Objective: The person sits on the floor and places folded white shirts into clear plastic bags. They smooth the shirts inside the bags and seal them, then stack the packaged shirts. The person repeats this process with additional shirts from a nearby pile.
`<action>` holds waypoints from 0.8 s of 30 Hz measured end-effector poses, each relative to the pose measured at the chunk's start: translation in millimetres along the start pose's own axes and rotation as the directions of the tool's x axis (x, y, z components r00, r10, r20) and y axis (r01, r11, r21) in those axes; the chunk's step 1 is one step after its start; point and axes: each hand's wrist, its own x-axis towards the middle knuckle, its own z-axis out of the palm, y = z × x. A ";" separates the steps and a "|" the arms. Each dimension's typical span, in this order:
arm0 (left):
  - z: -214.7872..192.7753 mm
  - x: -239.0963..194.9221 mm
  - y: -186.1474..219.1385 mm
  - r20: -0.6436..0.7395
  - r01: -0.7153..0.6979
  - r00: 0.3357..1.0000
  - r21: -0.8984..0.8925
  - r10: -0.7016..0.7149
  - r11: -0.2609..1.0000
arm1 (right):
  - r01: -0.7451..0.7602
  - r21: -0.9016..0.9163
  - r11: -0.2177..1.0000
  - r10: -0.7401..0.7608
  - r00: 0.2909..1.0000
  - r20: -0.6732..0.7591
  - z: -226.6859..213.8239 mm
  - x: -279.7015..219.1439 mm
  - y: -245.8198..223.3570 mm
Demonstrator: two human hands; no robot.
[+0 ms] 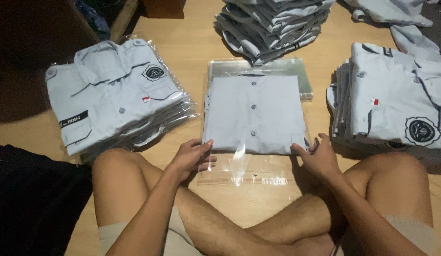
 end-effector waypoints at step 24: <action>-23.4 -9.0 -2.4 0.044 0.180 0.981 0.164 -0.189 0.970 | 0.789 0.033 0.613 -0.771 0.589 0.241 115.4 -125.4 -77.6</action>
